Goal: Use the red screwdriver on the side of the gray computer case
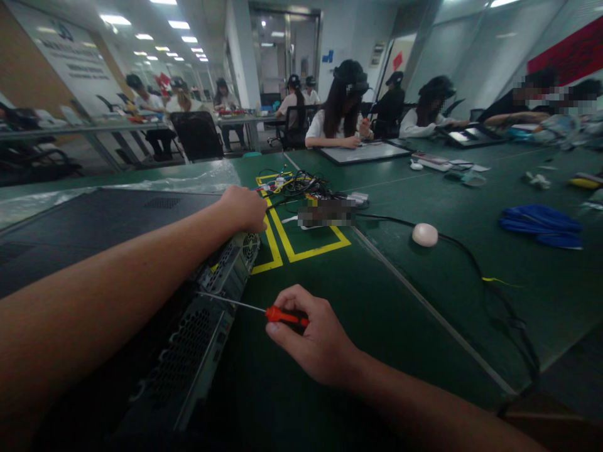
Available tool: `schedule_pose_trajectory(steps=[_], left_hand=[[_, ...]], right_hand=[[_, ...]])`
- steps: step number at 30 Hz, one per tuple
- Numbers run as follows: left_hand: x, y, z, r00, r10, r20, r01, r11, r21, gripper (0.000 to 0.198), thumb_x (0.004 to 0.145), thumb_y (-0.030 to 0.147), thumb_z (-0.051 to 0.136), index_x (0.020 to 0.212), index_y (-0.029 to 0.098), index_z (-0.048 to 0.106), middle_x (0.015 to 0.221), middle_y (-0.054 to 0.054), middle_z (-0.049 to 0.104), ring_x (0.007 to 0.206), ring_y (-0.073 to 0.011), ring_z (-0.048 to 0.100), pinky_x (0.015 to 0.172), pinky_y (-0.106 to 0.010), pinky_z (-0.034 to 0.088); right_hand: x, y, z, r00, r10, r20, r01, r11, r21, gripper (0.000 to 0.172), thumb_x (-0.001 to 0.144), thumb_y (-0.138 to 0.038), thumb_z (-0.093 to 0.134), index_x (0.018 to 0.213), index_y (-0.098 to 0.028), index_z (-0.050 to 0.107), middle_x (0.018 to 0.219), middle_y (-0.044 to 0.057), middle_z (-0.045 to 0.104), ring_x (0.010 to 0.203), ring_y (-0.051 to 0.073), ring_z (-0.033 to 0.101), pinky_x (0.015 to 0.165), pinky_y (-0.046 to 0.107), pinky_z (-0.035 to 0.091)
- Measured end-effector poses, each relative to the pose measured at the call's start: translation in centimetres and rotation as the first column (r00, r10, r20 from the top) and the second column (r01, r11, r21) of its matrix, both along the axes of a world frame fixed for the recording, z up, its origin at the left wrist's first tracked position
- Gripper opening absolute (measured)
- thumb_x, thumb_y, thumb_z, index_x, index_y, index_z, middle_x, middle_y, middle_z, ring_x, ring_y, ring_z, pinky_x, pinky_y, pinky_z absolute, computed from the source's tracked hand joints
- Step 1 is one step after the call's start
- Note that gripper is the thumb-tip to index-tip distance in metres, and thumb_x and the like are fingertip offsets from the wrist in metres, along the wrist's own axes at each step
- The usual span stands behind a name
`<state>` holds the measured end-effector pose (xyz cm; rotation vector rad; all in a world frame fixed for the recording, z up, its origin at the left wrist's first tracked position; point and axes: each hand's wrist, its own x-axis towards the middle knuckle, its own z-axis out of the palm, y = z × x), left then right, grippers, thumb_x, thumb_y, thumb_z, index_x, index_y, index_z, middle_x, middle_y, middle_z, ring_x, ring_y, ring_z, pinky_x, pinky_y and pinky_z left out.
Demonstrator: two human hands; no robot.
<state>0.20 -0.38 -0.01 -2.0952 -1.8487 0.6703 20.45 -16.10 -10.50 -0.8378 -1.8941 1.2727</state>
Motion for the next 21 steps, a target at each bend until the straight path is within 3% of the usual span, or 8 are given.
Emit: schedule_pose_trajectory(steps=[6, 21], left_hand=[[-0.09, 0.14, -0.09, 0.999, -0.029, -0.026, 0.029, 0.999, -0.014, 0.064, 0.097, 0.054, 0.057, 0.144, 0.017, 0.078, 0.141, -0.025, 0.080, 0.129, -0.0412, 0.074, 0.103, -0.050, 0.058], [0.01, -0.01, 0.09, 1.000, -0.013, -0.008, 0.013, 1.000, -0.017, 0.063, 0.095, 0.054, 0.059, 0.144, 0.018, 0.078, 0.141, -0.024, 0.080, 0.129, -0.0419, 0.073, 0.104, -0.051, 0.057]], right_hand=[[-0.03, -0.07, -0.11, 1.000, -0.007, 0.003, 0.007, 1.000, 0.001, 0.015, 0.093, -0.027, 0.077, 0.101, -0.023, 0.065, 0.083, -0.003, 0.066, 0.073, 0.015, 0.060, 0.072, 0.030, 0.047], [0.01, -0.10, 0.08, 1.000, 0.003, -0.012, -0.003, 1.000, -0.020, 0.016, 0.093, -0.028, 0.077, 0.101, -0.023, 0.065, 0.082, -0.004, 0.065, 0.071, 0.015, 0.058, 0.070, 0.031, 0.045]])
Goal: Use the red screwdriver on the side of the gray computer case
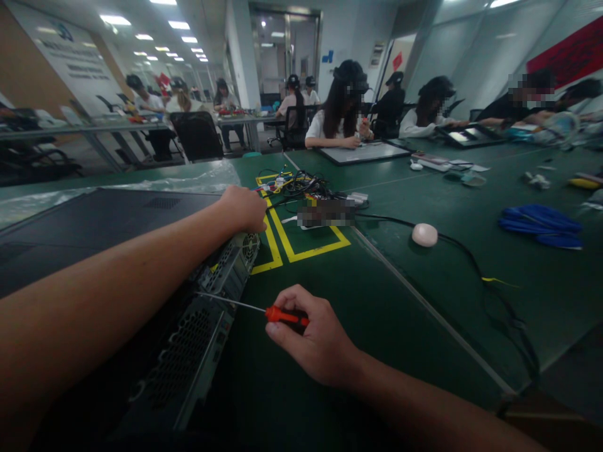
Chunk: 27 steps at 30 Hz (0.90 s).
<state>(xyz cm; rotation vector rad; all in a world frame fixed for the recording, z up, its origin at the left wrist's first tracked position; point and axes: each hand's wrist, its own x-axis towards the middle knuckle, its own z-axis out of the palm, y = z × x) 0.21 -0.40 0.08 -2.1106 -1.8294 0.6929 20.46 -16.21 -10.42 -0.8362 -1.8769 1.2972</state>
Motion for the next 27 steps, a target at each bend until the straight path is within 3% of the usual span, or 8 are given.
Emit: schedule_pose_trajectory(steps=[15, 23, 27], left_hand=[[0.17, -0.14, 0.00, 1.000, 0.006, -0.012, -0.006, 1.000, 0.003, 0.063, 0.097, 0.053, 0.058, 0.145, 0.017, 0.077, 0.142, -0.025, 0.079, 0.129, -0.0415, 0.073, 0.104, -0.050, 0.057], [0.21, -0.11, 0.00, 1.000, 0.017, 0.000, -0.017, 1.000, 0.009, 0.062, 0.095, 0.051, 0.061, 0.145, 0.020, 0.078, 0.143, -0.023, 0.079, 0.131, -0.0410, 0.072, 0.105, -0.050, 0.057], [0.00, 0.09, -0.17, 1.000, 0.013, 0.004, -0.013, 1.000, 0.008, 0.062, 0.095, 0.052, 0.062, 0.145, 0.019, 0.078, 0.143, -0.023, 0.080, 0.131, -0.0415, 0.072, 0.106, -0.051, 0.057]], right_hand=[[0.06, 0.18, -0.24, 1.000, -0.010, 0.003, 0.010, 1.000, -0.019, 0.016, 0.094, -0.031, 0.079, 0.102, -0.021, 0.070, 0.084, -0.002, 0.068, 0.073, 0.016, 0.061, 0.070, 0.031, 0.045], [-0.06, 0.28, -0.29, 0.999, 0.036, -0.013, -0.036, 0.999, 0.002, 0.022, 0.108, -0.033, 0.062, 0.105, -0.017, 0.076, 0.085, 0.001, 0.070, 0.075, 0.016, 0.062, 0.071, 0.030, 0.045], [0.02, 0.10, -0.37, 0.999, 0.040, -0.005, -0.040, 0.996, -0.074, 0.019, 0.097, -0.033, 0.076, 0.109, -0.020, 0.068, 0.078, -0.005, 0.062, 0.065, 0.014, 0.054, 0.062, 0.028, 0.041]])
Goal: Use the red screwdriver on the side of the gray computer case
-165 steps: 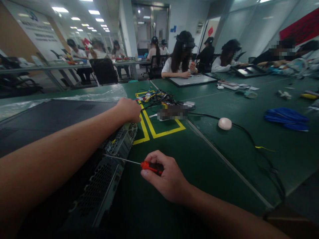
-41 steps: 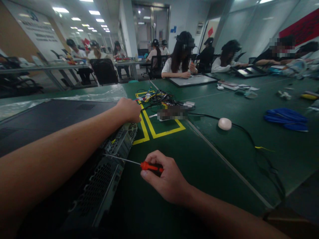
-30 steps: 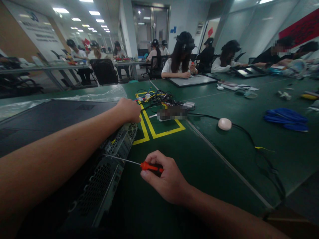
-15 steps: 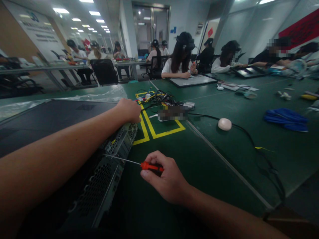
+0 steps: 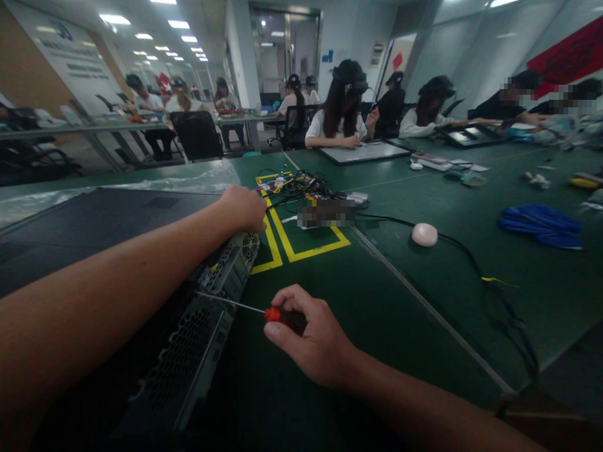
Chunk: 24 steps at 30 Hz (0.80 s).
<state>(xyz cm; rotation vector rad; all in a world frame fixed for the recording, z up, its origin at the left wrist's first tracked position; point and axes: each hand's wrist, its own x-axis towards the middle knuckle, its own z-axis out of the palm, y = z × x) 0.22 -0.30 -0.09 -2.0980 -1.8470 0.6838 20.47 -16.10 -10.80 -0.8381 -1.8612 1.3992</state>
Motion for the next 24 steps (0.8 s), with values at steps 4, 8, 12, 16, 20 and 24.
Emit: schedule_pose_trajectory(steps=[4, 8, 12, 16, 20, 24], left_hand=[[-0.09, 0.17, -0.13, 1.000, -0.005, 0.002, 0.005, 1.000, -0.001, 0.063, 0.095, 0.052, 0.061, 0.145, 0.019, 0.078, 0.143, -0.024, 0.079, 0.132, -0.0419, 0.072, 0.106, -0.051, 0.057], [-0.04, 0.20, -0.14, 1.000, -0.002, -0.002, 0.002, 1.000, -0.008, 0.064, 0.096, 0.053, 0.061, 0.146, 0.017, 0.077, 0.143, -0.025, 0.079, 0.131, -0.0422, 0.073, 0.106, -0.052, 0.057], [0.04, 0.14, -0.07, 1.000, 0.002, -0.007, -0.002, 1.000, -0.007, 0.063, 0.096, 0.052, 0.060, 0.146, 0.018, 0.078, 0.143, -0.024, 0.079, 0.130, -0.0420, 0.073, 0.105, -0.052, 0.057], [0.07, 0.08, -0.03, 1.000, 0.001, -0.005, -0.001, 1.000, -0.010, 0.064, 0.096, 0.051, 0.060, 0.148, 0.018, 0.076, 0.144, -0.025, 0.078, 0.132, -0.0429, 0.072, 0.105, -0.052, 0.058], [0.08, -0.01, 0.01, 1.000, -0.013, -0.016, 0.012, 1.000, -0.011, 0.064, 0.097, 0.053, 0.058, 0.146, 0.016, 0.077, 0.144, -0.026, 0.078, 0.131, -0.0426, 0.073, 0.105, -0.052, 0.058], [0.15, -0.10, 0.14, 1.000, -0.006, -0.021, 0.006, 1.000, -0.009, 0.062, 0.096, 0.052, 0.058, 0.146, 0.020, 0.078, 0.143, -0.023, 0.079, 0.131, -0.0407, 0.073, 0.104, -0.050, 0.057]], right_hand=[[0.00, 0.03, -0.09, 1.000, -0.013, -0.001, 0.013, 0.999, 0.045, 0.016, 0.092, -0.025, 0.078, 0.101, -0.021, 0.065, 0.078, -0.005, 0.063, 0.067, 0.014, 0.057, 0.066, 0.029, 0.044], [-0.04, 0.01, -0.22, 1.000, -0.022, -0.017, 0.023, 0.999, 0.046, 0.014, 0.093, -0.025, 0.077, 0.101, -0.021, 0.067, 0.079, -0.004, 0.064, 0.068, 0.014, 0.057, 0.066, 0.030, 0.043], [0.02, -0.01, -0.17, 1.000, -0.021, -0.017, 0.021, 0.999, 0.042, 0.014, 0.093, -0.025, 0.078, 0.102, -0.021, 0.068, 0.080, -0.004, 0.065, 0.069, 0.014, 0.058, 0.066, 0.030, 0.044], [0.05, 0.10, -0.05, 1.000, -0.021, -0.018, 0.022, 0.999, 0.042, 0.014, 0.094, -0.025, 0.078, 0.101, -0.021, 0.068, 0.080, -0.004, 0.064, 0.068, 0.014, 0.057, 0.067, 0.029, 0.044], [0.01, 0.12, 0.01, 1.000, -0.020, -0.009, 0.020, 0.999, 0.034, 0.015, 0.093, -0.027, 0.078, 0.102, -0.021, 0.068, 0.081, -0.004, 0.065, 0.069, 0.014, 0.058, 0.067, 0.029, 0.045], [0.06, 0.00, 0.25, 1.000, -0.023, 0.004, 0.023, 0.999, 0.035, 0.015, 0.093, -0.027, 0.078, 0.102, -0.022, 0.067, 0.082, -0.004, 0.065, 0.070, 0.014, 0.058, 0.067, 0.029, 0.044]])
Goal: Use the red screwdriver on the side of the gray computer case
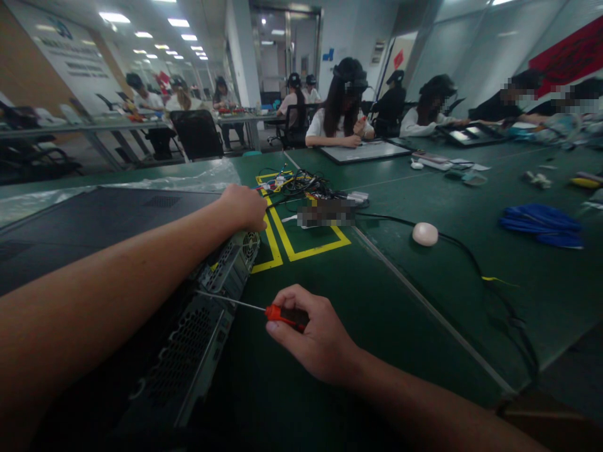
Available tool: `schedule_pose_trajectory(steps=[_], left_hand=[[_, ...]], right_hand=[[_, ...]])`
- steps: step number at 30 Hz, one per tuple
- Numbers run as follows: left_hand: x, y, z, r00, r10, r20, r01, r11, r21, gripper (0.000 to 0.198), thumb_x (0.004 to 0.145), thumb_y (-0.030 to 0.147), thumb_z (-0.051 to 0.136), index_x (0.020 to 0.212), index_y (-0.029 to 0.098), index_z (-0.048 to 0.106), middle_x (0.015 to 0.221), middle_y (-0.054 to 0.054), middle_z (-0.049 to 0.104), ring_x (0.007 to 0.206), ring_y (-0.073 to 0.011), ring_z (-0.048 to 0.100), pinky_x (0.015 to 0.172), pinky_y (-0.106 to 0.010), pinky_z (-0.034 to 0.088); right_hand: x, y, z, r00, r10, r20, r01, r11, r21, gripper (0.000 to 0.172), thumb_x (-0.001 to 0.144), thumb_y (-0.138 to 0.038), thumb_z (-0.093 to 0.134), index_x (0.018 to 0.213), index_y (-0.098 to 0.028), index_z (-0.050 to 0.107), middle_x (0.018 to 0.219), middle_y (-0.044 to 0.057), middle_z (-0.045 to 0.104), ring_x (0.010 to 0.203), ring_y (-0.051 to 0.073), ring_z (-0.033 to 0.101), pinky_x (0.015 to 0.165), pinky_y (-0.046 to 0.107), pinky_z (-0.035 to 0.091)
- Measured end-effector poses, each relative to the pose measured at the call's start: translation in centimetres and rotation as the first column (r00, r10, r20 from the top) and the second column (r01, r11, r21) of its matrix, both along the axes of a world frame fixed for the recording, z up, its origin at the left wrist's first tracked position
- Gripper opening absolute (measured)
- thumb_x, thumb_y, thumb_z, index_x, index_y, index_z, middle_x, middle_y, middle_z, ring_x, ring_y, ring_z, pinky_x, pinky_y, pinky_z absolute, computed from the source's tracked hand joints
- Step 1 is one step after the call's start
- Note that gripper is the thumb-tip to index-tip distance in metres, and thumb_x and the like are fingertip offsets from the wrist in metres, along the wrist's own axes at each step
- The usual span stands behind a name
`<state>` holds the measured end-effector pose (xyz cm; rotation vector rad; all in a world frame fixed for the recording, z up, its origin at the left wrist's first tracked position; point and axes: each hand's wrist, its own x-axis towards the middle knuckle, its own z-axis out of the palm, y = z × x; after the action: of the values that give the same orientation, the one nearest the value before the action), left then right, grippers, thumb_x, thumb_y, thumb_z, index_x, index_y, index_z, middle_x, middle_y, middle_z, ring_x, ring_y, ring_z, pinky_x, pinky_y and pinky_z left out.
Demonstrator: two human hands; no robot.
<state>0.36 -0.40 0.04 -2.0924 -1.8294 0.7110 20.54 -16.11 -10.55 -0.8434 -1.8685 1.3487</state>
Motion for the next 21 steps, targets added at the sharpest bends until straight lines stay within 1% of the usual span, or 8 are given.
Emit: schedule_pose_trajectory(steps=[4, 8, 12, 14, 17, 19, 21], left_hand=[[0.02, -0.05, 0.10, 1.000, -0.004, 0.017, 0.004, 1.000, 0.003, 0.062, 0.095, 0.052, 0.059, 0.144, 0.018, 0.078, 0.143, -0.025, 0.079, 0.130, -0.0422, 0.072, 0.104, -0.051, 0.057], [0.06, -0.13, 0.15, 1.000, 0.009, 0.010, -0.009, 1.000, 0.004, 0.060, 0.096, 0.053, 0.060, 0.145, 0.022, 0.078, 0.143, -0.022, 0.080, 0.131, -0.0400, 0.072, 0.105, -0.049, 0.057], [0.01, -0.09, 0.07, 0.999, 0.006, 0.035, -0.007, 1.000, 0.014, 0.061, 0.094, 0.053, 0.062, 0.144, 0.021, 0.079, 0.141, -0.023, 0.080, 0.130, -0.0414, 0.072, 0.106, -0.051, 0.057], [-0.05, -0.03, 0.02, 1.000, 0.001, 0.028, -0.002, 1.000, 0.008, 0.061, 0.095, 0.054, 0.061, 0.144, 0.022, 0.079, 0.141, -0.022, 0.080, 0.130, -0.0410, 0.072, 0.105, -0.051, 0.057], [-0.16, 0.05, -0.07, 1.000, 0.004, 0.023, -0.004, 1.000, 0.006, 0.061, 0.096, 0.054, 0.060, 0.144, 0.022, 0.079, 0.143, -0.022, 0.080, 0.131, -0.0405, 0.072, 0.105, -0.050, 0.057], [-0.23, 0.12, -0.14, 1.000, 0.001, 0.029, -0.002, 1.000, 0.011, 0.061, 0.096, 0.054, 0.060, 0.144, 0.021, 0.079, 0.142, -0.022, 0.080, 0.130, -0.0410, 0.072, 0.106, -0.051, 0.056], [-0.27, 0.18, -0.19, 1.000, -0.004, 0.027, 0.004, 1.000, 0.006, 0.062, 0.096, 0.053, 0.060, 0.144, 0.020, 0.079, 0.142, -0.024, 0.079, 0.130, -0.0419, 0.072, 0.106, -0.052, 0.057]], right_hand=[[0.04, -0.02, 0.16, 1.000, -0.008, 0.014, 0.008, 1.000, -0.005, 0.015, 0.093, -0.029, 0.078, 0.102, -0.022, 0.068, 0.082, -0.003, 0.066, 0.071, 0.015, 0.059, 0.068, 0.030, 0.045], [-0.04, 0.08, 0.01, 1.000, -0.013, 0.012, 0.013, 1.000, -0.007, 0.016, 0.093, -0.031, 0.079, 0.102, -0.022, 0.069, 0.082, -0.003, 0.067, 0.071, 0.015, 0.060, 0.068, 0.030, 0.045], [0.01, 0.19, 0.03, 0.999, -0.033, -0.004, 0.033, 0.998, 0.049, 0.013, 0.095, -0.030, 0.078, 0.103, -0.020, 0.073, 0.089, 0.000, 0.072, 0.078, 0.017, 0.065, 0.075, 0.032, 0.048], [0.08, 0.23, 0.10, 0.999, -0.043, -0.003, 0.043, 0.996, 0.080, 0.012, 0.098, -0.030, 0.075, 0.103, -0.020, 0.076, 0.091, 0.002, 0.074, 0.081, 0.018, 0.067, 0.077, 0.032, 0.049], [0.11, 0.22, 0.14, 0.999, -0.031, 0.012, 0.029, 0.993, 0.116, 0.018, 0.104, -0.032, 0.068, 0.100, -0.019, 0.079, 0.090, 0.003, 0.074, 0.081, 0.018, 0.066, 0.079, 0.033, 0.050], [0.07, 0.14, 0.09, 1.000, -0.008, 0.015, 0.006, 0.994, 0.108, 0.023, 0.108, -0.033, 0.062, 0.102, -0.019, 0.079, 0.091, 0.004, 0.075, 0.082, 0.018, 0.067, 0.078, 0.033, 0.050], [0.01, 0.02, 0.00, 1.000, 0.001, 0.010, -0.001, 0.998, 0.058, 0.019, 0.106, -0.035, 0.066, 0.108, -0.020, 0.077, 0.088, 0.002, 0.073, 0.078, 0.017, 0.065, 0.073, 0.031, 0.049]])
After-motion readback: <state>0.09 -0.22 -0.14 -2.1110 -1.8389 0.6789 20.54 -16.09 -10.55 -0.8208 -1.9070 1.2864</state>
